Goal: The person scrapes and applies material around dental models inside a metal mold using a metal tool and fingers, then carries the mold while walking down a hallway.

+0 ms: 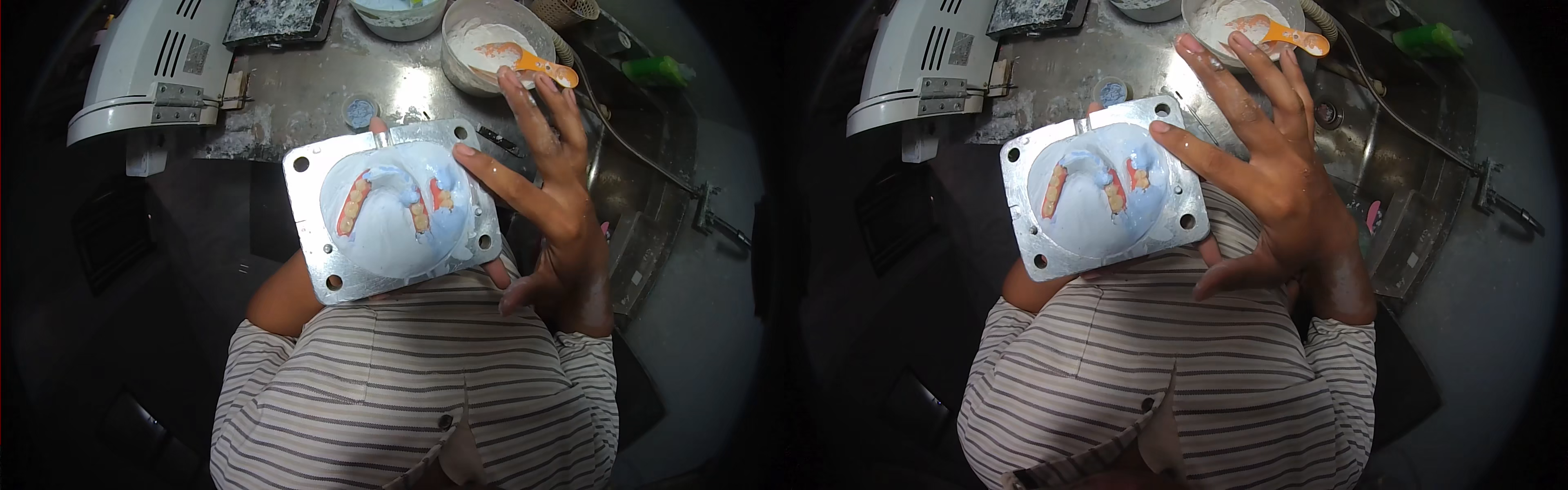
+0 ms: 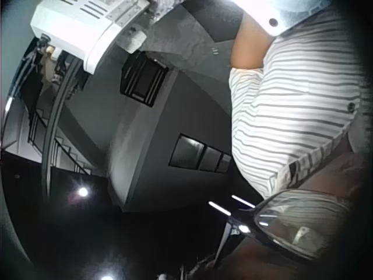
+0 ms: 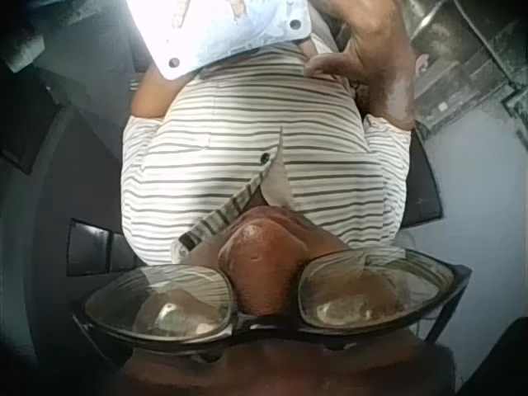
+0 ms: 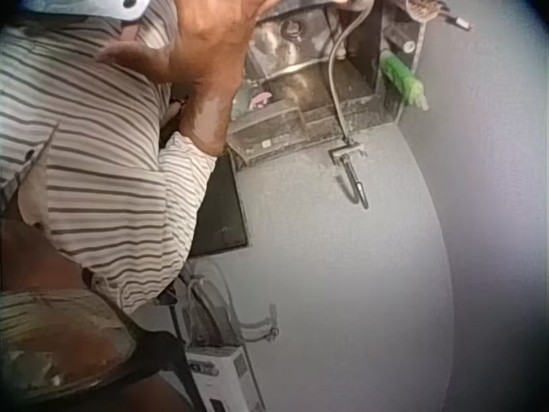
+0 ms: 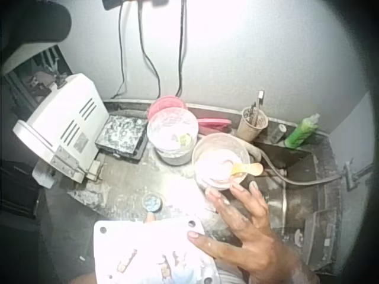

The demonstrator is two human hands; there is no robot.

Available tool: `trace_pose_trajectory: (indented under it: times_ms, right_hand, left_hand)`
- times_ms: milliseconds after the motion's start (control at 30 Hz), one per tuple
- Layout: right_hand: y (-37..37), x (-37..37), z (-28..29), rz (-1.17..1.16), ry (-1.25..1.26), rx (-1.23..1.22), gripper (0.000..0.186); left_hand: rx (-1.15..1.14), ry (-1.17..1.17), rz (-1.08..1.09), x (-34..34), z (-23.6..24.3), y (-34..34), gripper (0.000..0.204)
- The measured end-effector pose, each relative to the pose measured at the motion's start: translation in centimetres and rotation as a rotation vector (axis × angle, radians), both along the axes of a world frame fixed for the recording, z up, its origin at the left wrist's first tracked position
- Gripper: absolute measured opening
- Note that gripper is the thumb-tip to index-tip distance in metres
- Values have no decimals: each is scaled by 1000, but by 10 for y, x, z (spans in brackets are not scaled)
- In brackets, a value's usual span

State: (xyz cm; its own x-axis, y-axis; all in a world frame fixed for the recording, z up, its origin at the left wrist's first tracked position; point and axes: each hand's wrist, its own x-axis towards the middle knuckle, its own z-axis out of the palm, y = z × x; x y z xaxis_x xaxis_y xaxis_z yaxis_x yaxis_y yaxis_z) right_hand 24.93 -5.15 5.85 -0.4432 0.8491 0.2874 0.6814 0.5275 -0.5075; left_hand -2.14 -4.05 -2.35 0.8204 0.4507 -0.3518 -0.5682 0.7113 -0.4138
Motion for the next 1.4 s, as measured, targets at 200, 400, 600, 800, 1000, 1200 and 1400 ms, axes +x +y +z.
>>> trace_pose_trajectory:
  times_ms: [200,400,600,800,1000,1200,1400]
  right_hand:
    - [-11,4,6,-42,114,11,106]
    - [-5,18,-2,-132,272,150,100]
    - [-14,49,-19,-441,212,236,82]
    - [-104,249,-133,-1259,-57,-115,48]
    - [-221,300,-227,-1631,-197,-611,68]
    - [-122,181,-104,-1174,321,-9,76]
    - [-39,31,-32,-369,285,328,86]
  left_hand:
    - [304,499,-76,11,17,-5,61]
    - [504,142,-195,44,14,12,63]
    - [178,199,26,47,-1,20,61]
    - [485,60,49,31,20,33,70]
    - [459,-105,-3,23,22,40,83]
    - [428,-135,-102,27,31,47,93]
    - [608,19,-228,35,38,41,70]
